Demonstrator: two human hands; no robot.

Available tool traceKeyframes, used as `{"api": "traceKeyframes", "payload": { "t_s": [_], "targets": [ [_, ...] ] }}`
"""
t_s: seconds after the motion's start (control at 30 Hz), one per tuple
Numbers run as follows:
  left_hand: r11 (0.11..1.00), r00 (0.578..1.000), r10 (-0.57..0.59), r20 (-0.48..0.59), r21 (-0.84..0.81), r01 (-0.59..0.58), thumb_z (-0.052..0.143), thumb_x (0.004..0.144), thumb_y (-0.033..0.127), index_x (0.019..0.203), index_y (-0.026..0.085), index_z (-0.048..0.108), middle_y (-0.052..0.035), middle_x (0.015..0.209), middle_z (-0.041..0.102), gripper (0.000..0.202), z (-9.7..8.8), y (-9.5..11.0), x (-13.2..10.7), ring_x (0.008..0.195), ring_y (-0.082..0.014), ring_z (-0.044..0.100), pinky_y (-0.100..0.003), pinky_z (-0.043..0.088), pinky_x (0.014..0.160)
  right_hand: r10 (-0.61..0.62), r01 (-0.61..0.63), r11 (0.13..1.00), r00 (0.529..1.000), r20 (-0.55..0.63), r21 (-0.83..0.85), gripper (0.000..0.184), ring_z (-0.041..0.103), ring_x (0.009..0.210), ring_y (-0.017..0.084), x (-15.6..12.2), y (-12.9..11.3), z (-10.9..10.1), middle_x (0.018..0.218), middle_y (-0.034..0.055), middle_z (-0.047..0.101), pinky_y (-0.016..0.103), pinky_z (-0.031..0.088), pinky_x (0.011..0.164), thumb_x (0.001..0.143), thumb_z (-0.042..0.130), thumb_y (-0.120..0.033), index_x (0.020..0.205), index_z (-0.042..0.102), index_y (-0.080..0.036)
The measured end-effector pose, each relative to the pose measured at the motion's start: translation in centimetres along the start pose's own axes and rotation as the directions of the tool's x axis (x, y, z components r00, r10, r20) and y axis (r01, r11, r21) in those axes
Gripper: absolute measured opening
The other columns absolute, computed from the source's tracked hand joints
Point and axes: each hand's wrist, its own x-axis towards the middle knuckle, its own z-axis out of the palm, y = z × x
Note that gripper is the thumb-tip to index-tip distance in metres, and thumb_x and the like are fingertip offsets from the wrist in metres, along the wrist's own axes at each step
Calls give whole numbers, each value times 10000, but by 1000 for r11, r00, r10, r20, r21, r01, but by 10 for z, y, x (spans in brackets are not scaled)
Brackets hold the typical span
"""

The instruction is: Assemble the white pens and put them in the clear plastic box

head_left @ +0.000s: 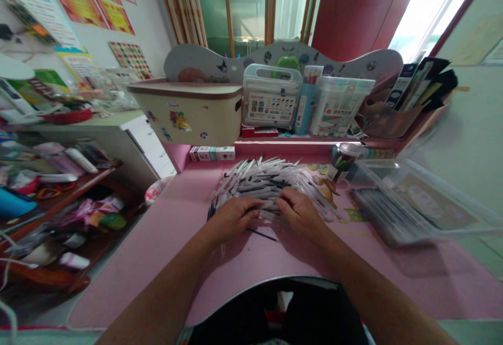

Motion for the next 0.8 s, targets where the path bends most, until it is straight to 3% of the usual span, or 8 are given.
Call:
{"api": "traceKeyframes", "payload": {
  "t_s": [0.1,0.27,0.53,0.8],
  "targets": [
    [1000,1000,-7,-1,10,7,520,862,195,1200,195,705,-77,1202,730,385,1,-1,0,1122,-227,654,-360,453,1019,22,-22,1000,1000,10,6,304,457,637,158,1,1,0,649,3,505,300,316,620,926,474,-293,633,490,-215],
    [1000,1000,-6,-17,11,6,514,858,188,1180,203,712,-68,1179,740,379,0,-1,0,1105,-225,662,-355,466,1002,26,-26,1000,999,20,15,99,514,710,159,-1,0,-3,784,6,570,294,374,671,886,483,-234,871,575,-200],
    [1000,1000,-6,7,20,6,523,869,200,1197,198,705,-77,1212,727,375,1,-1,-1,1128,-228,654,-359,456,1017,-57,58,996,998,12,-65,240,469,700,168,1,3,-1,712,13,503,313,343,668,919,465,-263,685,476,-213],
    [999,999,-4,-31,-54,3,537,840,185,1144,199,718,-66,1179,736,354,-1,0,0,1103,-226,653,-353,454,1012,-6,6,1000,1000,-6,-24,267,475,685,170,1,2,0,699,14,501,311,344,657,929,465,-279,670,479,-214]
  ]
}}
